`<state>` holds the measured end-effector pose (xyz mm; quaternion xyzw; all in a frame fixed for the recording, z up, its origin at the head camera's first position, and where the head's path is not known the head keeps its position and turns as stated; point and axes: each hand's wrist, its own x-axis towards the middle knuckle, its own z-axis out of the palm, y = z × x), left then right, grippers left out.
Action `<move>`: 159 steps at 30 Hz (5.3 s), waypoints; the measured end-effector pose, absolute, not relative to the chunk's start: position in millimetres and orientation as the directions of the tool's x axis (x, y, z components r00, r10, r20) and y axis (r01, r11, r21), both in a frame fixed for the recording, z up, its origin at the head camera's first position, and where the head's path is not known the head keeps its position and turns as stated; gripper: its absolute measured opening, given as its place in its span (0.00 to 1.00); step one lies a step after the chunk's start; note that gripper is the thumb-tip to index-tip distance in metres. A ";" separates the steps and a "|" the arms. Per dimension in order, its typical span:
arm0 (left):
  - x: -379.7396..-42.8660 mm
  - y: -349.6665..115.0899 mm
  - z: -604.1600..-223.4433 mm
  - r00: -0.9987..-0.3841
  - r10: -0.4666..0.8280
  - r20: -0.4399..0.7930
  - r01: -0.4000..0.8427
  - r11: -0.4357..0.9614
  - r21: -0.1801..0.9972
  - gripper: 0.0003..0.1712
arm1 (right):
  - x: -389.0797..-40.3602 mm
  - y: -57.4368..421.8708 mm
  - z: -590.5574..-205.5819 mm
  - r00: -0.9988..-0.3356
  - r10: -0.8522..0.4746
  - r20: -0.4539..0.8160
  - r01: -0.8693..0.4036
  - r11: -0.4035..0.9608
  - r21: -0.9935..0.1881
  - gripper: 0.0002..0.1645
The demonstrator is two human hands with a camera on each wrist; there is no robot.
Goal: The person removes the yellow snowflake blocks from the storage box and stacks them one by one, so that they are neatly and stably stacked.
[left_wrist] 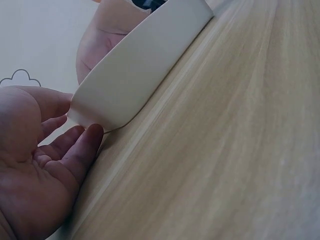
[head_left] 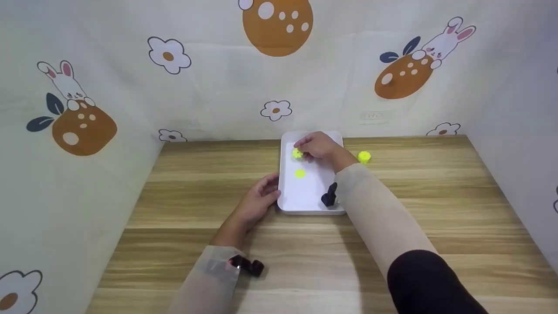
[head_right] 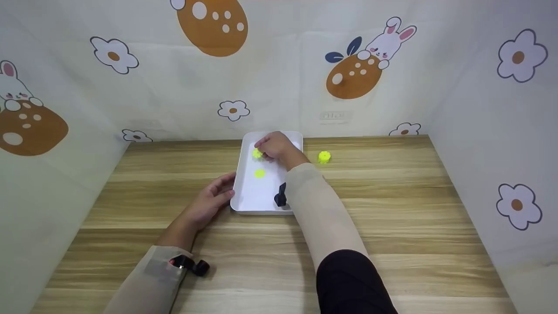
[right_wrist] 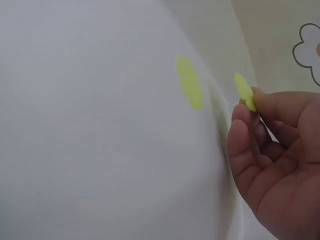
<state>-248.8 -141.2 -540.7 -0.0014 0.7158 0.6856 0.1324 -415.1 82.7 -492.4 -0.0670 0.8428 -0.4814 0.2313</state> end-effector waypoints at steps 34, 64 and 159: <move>-248.3 -142.0 -542.1 -0.970 0.178 -0.163 -0.145 0.111 0.983 0.34 | -348.8 228.4 -463.4 -0.978 -0.073 -0.196 0.196 0.002 -0.981 0.18; -246.4 -141.2 -538.5 -0.967 0.184 -0.175 -0.162 0.084 0.983 0.34 | -364.8 260.9 -508.5 -0.956 -0.022 -0.292 0.292 -0.018 -0.956 0.25; -247.4 -142.8 -541.6 -0.968 0.186 -0.166 -0.146 0.112 0.983 0.34 | -366.5 260.0 -517.5 -0.928 0.034 -0.371 0.372 0.029 -0.928 0.31</move>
